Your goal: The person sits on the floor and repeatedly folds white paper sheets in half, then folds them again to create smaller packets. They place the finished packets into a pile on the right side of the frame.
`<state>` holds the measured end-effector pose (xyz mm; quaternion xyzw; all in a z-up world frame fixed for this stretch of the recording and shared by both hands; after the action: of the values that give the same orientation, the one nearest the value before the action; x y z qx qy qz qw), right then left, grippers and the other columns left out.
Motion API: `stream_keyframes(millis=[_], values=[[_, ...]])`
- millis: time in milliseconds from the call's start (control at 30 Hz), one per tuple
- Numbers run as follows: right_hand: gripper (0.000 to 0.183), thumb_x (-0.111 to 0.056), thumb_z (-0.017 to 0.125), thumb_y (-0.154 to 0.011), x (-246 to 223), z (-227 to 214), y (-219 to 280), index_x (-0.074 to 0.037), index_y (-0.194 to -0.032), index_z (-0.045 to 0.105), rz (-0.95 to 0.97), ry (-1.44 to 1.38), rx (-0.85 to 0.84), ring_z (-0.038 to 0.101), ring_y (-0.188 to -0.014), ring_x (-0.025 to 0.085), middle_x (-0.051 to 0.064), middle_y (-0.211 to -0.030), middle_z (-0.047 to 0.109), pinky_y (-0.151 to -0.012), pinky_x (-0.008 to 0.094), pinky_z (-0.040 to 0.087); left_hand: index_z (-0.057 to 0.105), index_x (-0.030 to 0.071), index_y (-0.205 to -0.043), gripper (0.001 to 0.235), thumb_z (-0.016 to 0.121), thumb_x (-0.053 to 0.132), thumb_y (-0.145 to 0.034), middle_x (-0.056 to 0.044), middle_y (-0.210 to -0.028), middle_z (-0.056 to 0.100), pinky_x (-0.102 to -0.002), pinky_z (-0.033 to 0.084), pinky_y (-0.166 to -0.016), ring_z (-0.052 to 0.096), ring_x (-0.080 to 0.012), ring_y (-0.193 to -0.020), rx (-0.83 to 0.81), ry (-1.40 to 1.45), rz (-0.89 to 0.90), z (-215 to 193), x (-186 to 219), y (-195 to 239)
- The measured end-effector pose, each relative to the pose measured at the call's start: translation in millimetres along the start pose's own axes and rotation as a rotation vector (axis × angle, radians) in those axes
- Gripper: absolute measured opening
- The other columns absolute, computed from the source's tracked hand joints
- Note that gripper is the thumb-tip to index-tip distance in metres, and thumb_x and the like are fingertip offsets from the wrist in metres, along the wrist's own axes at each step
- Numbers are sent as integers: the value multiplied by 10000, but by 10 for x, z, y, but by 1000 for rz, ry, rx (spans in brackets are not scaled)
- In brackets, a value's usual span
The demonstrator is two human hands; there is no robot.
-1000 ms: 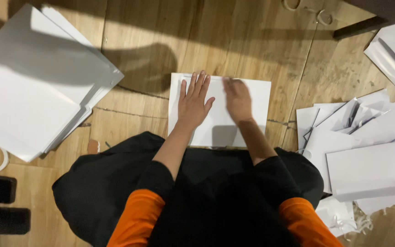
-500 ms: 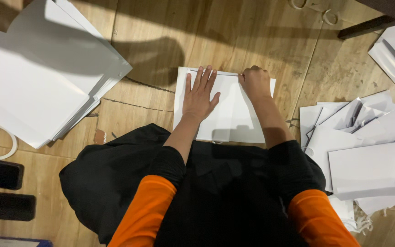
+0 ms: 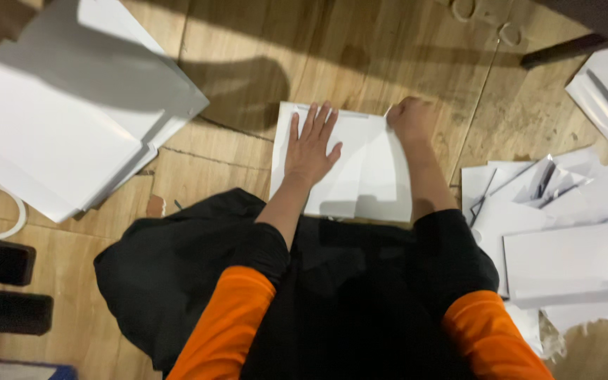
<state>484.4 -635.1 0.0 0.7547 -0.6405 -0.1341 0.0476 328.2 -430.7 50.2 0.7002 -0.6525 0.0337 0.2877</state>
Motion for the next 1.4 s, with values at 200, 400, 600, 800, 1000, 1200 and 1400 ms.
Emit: stream_keyframes(millis=[200,400,600,800,1000,1200,1400], values=[[175,-78,623,-928,-472,-402,352,-12,-1055,724,-305,-371,161,706,-751,344,197,-888,674,-624,382,568,154,226,-1597,668,323,505,-1014,10,-1673,74,-495,-44,-1244,9,-201,-1541,53,-23,1,15,-14,-55],[82,-30,740,-862,-131,-346,323,-82,-926,750,-332,-232,320,719,-785,307,118,-814,672,-691,371,595,154,239,-1598,667,316,517,-1013,23,-1673,49,-501,-66,-1239,-8,-184,-1540,43,-32,-2,74,-56,-121],[158,25,592,-913,1760,-1281,616,-92,-907,697,198,-652,754,586,-536,130,25,-683,613,-538,274,514,404,116,-1513,677,609,429,-949,-119,-1571,359,-604,139,-1174,288,-311,-1464,442,-58,157,-326,-158,-469],[531,75,722,-871,589,-1838,1377,-14,-1333,476,-138,-213,771,528,-1085,344,162,-1228,502,-829,445,501,23,167,-1600,707,416,418,-1068,-102,-1629,-114,-506,-81,-1213,-133,-283,-1495,-35,-8,-7,-615,41,-202],[123,-50,766,-868,-575,-398,1607,-39,-986,732,-343,-719,-212,663,-843,332,152,-876,636,-789,392,550,256,213,-1577,1041,659,716,-760,-139,-1663,41,-522,-128,-1212,-10,-331,-1538,-156,126,75,-40,186,512],[148,-132,854,-749,-723,-22,1635,-117,-861,758,-450,-539,-156,607,-696,206,54,-756,611,-661,303,510,303,299,-1559,841,582,672,-859,-33,-1673,65,-515,-95,-1227,20,-260,-1543,-107,122,66,11,82,564],[95,-135,820,-797,-818,8,1684,-132,-858,747,-478,-425,-143,638,-742,212,42,-776,641,-695,290,550,306,351,-1540,787,565,671,-870,13,-1667,82,-496,-74,-1241,32,-227,-1540,-107,84,37,-7,68,532]])
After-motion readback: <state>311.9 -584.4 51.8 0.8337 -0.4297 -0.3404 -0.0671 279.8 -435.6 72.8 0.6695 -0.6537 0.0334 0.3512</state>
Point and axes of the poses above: each hand's wrist, its own y-axis away from the middle knuckle, its own z-axis out of the palm, x = y × z, the point moved 10 cm from there along -y, towards the middle knuckle
